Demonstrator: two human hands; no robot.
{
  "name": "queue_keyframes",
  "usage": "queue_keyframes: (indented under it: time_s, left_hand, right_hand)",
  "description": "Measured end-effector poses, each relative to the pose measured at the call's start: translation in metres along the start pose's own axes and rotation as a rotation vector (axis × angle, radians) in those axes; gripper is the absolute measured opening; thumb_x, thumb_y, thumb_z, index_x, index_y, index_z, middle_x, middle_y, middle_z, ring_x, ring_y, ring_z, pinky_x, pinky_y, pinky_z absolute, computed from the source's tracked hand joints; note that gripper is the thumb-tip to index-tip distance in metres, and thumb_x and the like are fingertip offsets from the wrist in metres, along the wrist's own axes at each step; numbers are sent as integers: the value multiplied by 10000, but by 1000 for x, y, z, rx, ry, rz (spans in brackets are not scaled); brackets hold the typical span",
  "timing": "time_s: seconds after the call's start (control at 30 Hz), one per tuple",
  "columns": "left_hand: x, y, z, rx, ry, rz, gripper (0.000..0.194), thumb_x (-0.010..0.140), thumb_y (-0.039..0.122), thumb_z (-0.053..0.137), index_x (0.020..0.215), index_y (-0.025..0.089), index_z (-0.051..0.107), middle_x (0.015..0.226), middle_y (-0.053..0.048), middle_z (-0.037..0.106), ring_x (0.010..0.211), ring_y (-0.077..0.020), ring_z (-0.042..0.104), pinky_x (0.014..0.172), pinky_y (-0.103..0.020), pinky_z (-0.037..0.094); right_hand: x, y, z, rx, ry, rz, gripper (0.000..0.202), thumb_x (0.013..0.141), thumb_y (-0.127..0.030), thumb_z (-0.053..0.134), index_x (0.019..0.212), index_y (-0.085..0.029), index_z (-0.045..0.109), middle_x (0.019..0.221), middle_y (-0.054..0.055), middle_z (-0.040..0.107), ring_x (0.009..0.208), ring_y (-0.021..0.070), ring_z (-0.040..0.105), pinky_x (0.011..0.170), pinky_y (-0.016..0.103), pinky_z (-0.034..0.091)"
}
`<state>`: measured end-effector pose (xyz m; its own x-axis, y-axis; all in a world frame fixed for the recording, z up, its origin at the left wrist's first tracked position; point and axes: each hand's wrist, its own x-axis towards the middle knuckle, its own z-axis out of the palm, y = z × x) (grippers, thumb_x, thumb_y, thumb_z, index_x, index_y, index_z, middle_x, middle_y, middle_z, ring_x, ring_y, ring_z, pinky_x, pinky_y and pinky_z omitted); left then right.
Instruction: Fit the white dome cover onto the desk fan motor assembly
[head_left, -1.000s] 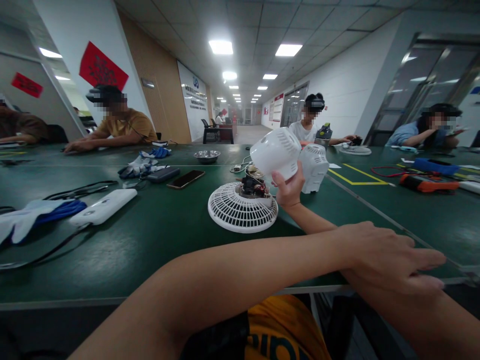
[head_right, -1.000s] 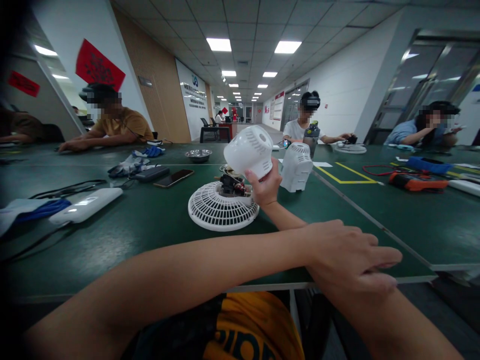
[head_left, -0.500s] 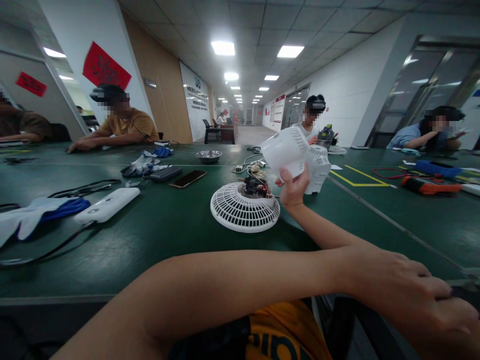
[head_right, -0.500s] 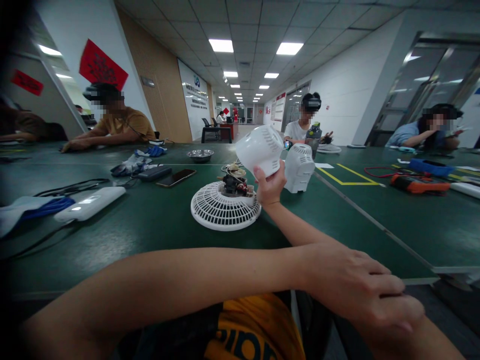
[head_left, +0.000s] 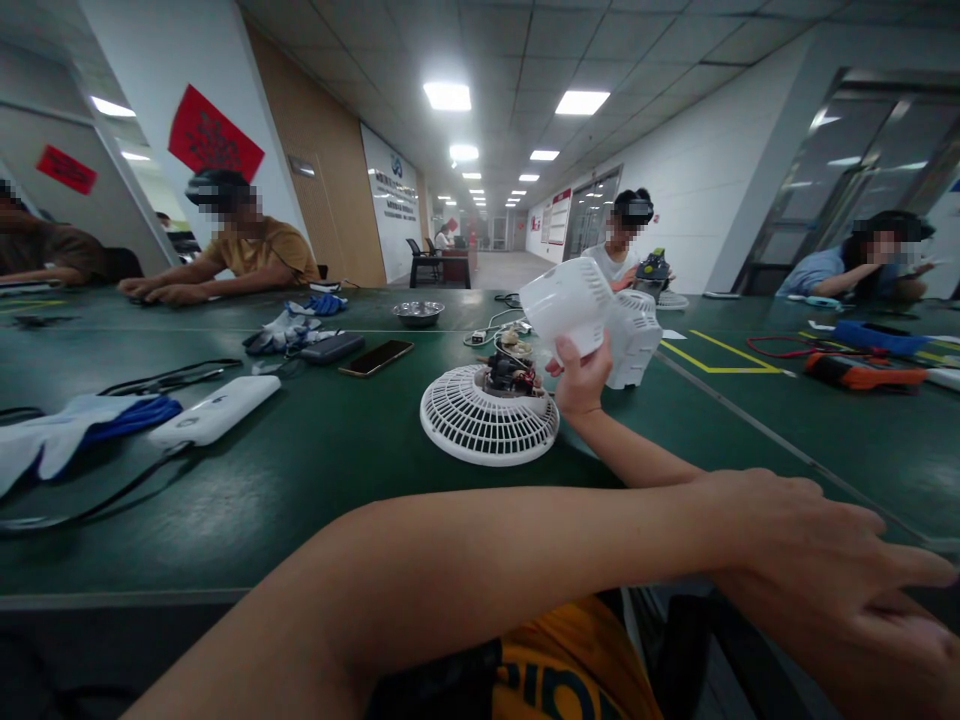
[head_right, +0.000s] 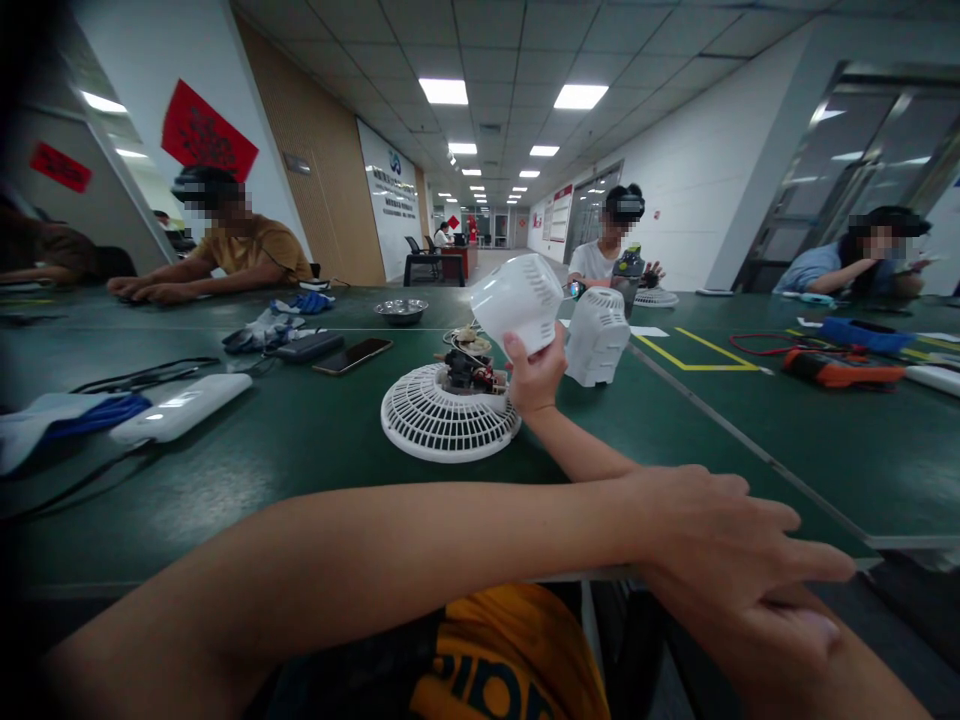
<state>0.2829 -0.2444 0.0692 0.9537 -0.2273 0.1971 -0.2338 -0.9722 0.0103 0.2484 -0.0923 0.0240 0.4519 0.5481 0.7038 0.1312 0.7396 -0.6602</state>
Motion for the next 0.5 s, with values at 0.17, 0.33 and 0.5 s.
queue_keyframes:
  time_s: [0.17, 0.33, 0.5]
  left_hand:
    - [-1, 6, -1, 157, 87, -21, 424, 1052, 341, 325, 1277, 198, 654, 1144, -127, 732, 1022, -219, 703, 821, -368, 555]
    - [-18, 8, -3, 230, 160, -96, 396, 1047, 398, 378, 1321, 243, 618, 1302, -133, 660, 1124, -244, 646, 854, -395, 527]
    - [-40, -17, -5, -76, -57, -189, 649, 1005, 669, 189, 1245, 211, 580, 1096, -107, 730, 995, -291, 706, 745, -405, 521]
  right_hand:
    - [6, 4, -2, 22, 15, -27, 397, 798, -534, 715, 961, -252, 490, 761, -29, 597, 477, 97, 530, 372, 230, 422]
    - [10, 8, -4, 22, 74, -45, 401, 814, -551, 702, 968, -248, 489, 755, -36, 587, 447, 86, 524, 347, 219, 388]
    - [6, 14, -4, -33, 17, -28, 459, 801, -612, 703, 968, -254, 469, 739, -51, 579, 459, 97, 530, 391, 235, 405]
